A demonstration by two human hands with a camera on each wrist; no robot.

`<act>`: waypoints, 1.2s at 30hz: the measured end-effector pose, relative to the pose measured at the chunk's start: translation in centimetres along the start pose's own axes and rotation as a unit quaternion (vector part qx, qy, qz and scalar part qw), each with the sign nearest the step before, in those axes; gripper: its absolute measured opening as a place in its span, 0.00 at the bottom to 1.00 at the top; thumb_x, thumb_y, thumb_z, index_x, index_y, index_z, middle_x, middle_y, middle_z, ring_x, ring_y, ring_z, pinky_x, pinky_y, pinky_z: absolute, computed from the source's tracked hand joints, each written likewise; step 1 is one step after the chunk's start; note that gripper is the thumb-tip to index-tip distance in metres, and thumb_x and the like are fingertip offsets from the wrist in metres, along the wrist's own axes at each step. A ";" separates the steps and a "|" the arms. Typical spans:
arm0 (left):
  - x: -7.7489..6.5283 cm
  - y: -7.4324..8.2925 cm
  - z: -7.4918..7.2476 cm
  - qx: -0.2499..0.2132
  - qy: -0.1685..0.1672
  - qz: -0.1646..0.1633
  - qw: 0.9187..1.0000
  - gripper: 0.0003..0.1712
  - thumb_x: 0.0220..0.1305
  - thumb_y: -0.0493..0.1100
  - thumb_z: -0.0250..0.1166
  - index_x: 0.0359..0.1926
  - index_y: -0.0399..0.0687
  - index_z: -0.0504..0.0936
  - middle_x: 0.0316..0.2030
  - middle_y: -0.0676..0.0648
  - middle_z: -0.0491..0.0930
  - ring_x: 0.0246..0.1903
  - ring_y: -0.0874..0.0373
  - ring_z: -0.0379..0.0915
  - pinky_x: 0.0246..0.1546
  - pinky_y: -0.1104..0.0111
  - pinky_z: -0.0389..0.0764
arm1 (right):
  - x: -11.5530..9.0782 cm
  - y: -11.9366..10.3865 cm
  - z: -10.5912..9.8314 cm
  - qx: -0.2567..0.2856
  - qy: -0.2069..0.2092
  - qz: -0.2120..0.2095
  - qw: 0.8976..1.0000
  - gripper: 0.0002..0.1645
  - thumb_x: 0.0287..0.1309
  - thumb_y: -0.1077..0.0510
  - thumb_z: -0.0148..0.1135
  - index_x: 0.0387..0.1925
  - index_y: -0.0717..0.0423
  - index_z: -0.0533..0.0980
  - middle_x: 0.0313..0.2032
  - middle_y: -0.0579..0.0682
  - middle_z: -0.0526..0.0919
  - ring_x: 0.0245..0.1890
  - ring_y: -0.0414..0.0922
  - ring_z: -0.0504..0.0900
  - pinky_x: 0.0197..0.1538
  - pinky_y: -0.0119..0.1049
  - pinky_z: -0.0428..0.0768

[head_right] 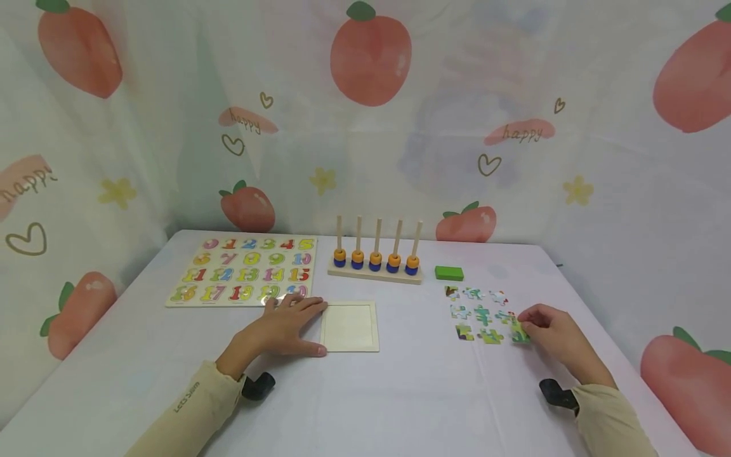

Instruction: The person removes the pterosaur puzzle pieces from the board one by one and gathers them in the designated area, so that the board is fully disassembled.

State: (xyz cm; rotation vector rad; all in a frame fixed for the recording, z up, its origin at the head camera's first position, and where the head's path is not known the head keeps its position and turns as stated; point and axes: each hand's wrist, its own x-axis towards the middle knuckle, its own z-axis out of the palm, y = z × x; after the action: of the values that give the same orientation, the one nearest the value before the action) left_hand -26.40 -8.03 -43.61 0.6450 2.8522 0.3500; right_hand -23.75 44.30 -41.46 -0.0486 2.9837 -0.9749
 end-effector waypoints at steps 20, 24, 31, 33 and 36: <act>0.0 0.6 -0.2 0.004 -0.001 -0.004 1.000 0.57 0.59 0.74 0.74 0.82 0.59 0.66 0.81 0.52 0.62 0.81 0.38 0.47 0.74 0.27 0.46 | 0.7 1.1 0.5 -0.035 0.011 -0.013 0.999 0.07 0.72 0.65 0.63 0.44 0.68 0.81 0.40 0.55 0.85 0.38 0.46 0.75 0.35 0.32 0.74; 0.1 0.8 -0.5 0.000 -0.005 -0.005 1.000 0.57 0.59 0.73 0.75 0.82 0.59 0.66 0.81 0.51 0.62 0.81 0.38 0.45 0.74 0.28 0.45 | 0.9 1.1 0.3 -0.037 0.010 -0.009 0.999 0.08 0.74 0.64 0.62 0.45 0.68 0.81 0.40 0.55 0.85 0.39 0.47 0.75 0.36 0.32 0.74; 0.0 0.9 -0.6 -0.006 -0.021 -0.007 1.000 0.56 0.59 0.73 0.75 0.82 0.58 0.67 0.81 0.50 0.61 0.82 0.39 0.45 0.75 0.28 0.45 | 1.0 -0.2 0.6 -0.038 0.020 0.012 0.999 0.14 0.77 0.60 0.59 0.49 0.70 0.79 0.40 0.56 0.84 0.39 0.51 0.76 0.36 0.37 0.75; 0.0 0.7 -0.6 -0.013 -0.021 -0.003 1.000 0.55 0.60 0.73 0.74 0.81 0.59 0.67 0.81 0.50 0.61 0.82 0.40 0.45 0.75 0.29 0.44 | 0.9 -1.2 0.8 -0.044 0.031 0.012 0.998 0.16 0.78 0.58 0.57 0.51 0.71 0.79 0.41 0.58 0.84 0.41 0.54 0.78 0.38 0.39 0.76; -0.1 0.2 -0.6 -0.024 -0.012 0.008 1.000 0.51 0.64 0.72 0.72 0.81 0.59 0.69 0.81 0.49 0.61 0.82 0.40 0.47 0.75 0.29 0.46 | 0.8 -2.9 1.3 -0.057 0.046 -0.007 0.997 0.18 0.80 0.57 0.57 0.54 0.72 0.77 0.44 0.63 0.84 0.44 0.59 0.79 0.41 0.47 0.79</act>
State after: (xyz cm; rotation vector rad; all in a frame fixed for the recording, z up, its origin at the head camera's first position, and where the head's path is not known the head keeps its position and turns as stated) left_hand -26.42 -8.02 -42.95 0.6594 2.8093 0.4081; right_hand -24.47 41.17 -40.80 -0.0253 3.1252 -0.8308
